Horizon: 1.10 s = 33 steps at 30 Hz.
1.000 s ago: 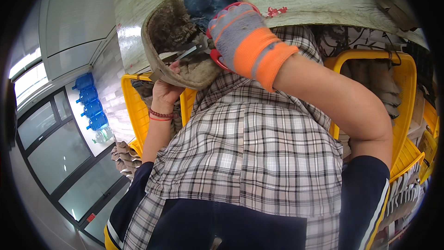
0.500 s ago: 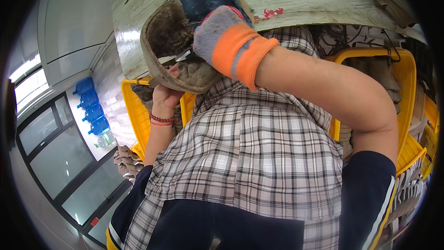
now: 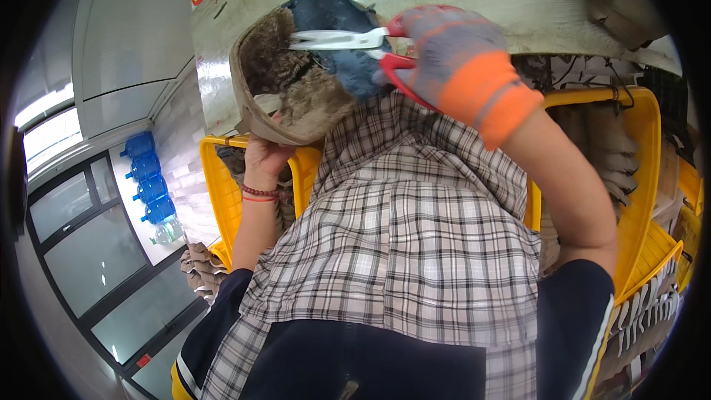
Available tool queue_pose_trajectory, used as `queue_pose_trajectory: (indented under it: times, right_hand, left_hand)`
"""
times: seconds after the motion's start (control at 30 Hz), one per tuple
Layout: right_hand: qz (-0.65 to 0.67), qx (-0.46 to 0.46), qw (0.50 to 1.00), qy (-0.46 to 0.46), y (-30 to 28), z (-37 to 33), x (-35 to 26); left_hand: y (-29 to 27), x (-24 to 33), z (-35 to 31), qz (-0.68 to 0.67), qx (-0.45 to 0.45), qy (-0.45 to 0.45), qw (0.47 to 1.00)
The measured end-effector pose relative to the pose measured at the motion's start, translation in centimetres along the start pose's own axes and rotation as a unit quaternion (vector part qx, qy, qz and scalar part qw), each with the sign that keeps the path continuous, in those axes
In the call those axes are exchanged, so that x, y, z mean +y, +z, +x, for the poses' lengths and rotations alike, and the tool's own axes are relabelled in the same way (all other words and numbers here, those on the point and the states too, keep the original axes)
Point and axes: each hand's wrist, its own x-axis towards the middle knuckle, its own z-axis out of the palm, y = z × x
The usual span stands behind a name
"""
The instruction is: The person uses scissors to trim the edges of several beige fabric pieces with blue lining. They repeatedly pick up each piece, cut along the edges, and place the trimmed items into a yellow bin.
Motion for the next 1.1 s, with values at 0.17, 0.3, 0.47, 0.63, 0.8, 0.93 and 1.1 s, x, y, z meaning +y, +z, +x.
queue_pose_trajectory:
  times: [0.17,0.3,0.47,0.63,0.8,0.93,1.1]
  right_hand:
    - [-0.003,0.091,0.973,0.212,-0.4,-4.3,5.1]
    - [0.052,0.297,0.913,0.275,-0.7,-7.6,11.2]
    - [0.313,0.558,0.729,0.244,-4.2,-8.1,20.2]
    - [-0.104,0.559,0.802,0.183,-11.1,-7.7,25.9]
    - [-0.026,0.225,0.947,0.229,-15.5,-6.2,20.0]
    - [0.184,0.317,0.901,0.233,-12.7,-8.2,15.0]
    - [0.242,0.300,0.902,0.192,-5.5,-8.1,0.7]
  left_hand:
    - [0.5,6.2,2.4,0.034,0.046,0.064,0.996]
    - [-1.3,10.4,5.2,0.123,0.075,0.155,0.977]
    - [3.0,9.0,4.6,0.158,-0.018,0.205,0.966]
    - [1.7,4.8,4.6,0.192,0.092,0.294,0.932]
    - [6.5,-3.2,2.6,0.261,0.059,0.270,0.925]
    - [11.3,-8.5,2.1,0.296,-0.076,0.090,0.948]
    - [16.2,-11.6,1.7,0.196,-0.234,-0.072,0.949]
